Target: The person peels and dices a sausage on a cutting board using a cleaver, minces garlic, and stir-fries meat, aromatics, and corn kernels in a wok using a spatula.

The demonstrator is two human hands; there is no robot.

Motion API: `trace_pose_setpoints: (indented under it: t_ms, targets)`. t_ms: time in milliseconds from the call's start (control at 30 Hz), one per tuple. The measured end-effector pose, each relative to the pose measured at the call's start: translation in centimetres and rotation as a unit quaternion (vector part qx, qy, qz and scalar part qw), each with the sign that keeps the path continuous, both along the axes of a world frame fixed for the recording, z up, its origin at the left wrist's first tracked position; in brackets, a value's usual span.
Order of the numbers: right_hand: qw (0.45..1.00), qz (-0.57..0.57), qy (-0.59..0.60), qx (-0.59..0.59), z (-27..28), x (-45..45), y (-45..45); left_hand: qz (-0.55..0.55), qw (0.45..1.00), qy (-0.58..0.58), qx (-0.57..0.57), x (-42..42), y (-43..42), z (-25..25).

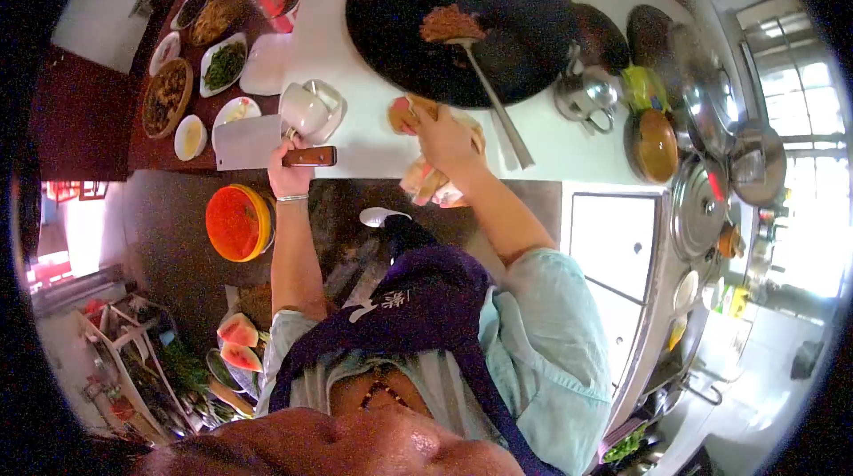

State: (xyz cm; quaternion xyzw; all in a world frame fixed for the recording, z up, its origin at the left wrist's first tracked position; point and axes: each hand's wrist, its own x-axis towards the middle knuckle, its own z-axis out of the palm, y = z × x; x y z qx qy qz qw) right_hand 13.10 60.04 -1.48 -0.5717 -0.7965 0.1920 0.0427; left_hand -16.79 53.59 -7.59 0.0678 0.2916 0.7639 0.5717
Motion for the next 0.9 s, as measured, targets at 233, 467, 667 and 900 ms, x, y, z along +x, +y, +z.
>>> trace_pose_setpoints:
  t_ms: [233,467,667,900]
  targets:
    - [0.999,-0.042,0.002,0.019,0.4,11.0,-3.7,-0.016,1.0,-0.012,0.003,4.0,0.1,0.0]
    - [0.99,-0.121,-0.065,0.039,-1.6,18.5,-2.0,-0.059,0.997,0.041,-0.025,5.6,-1.7,-0.1]
    - [0.975,-0.208,0.069,0.031,-3.2,19.6,1.8,0.001,0.98,0.187,-0.069,6.1,-6.3,3.0]
    - [0.99,-0.131,0.027,0.037,-2.9,21.1,1.6,-0.005,0.977,0.209,-0.034,8.9,-12.9,9.0]
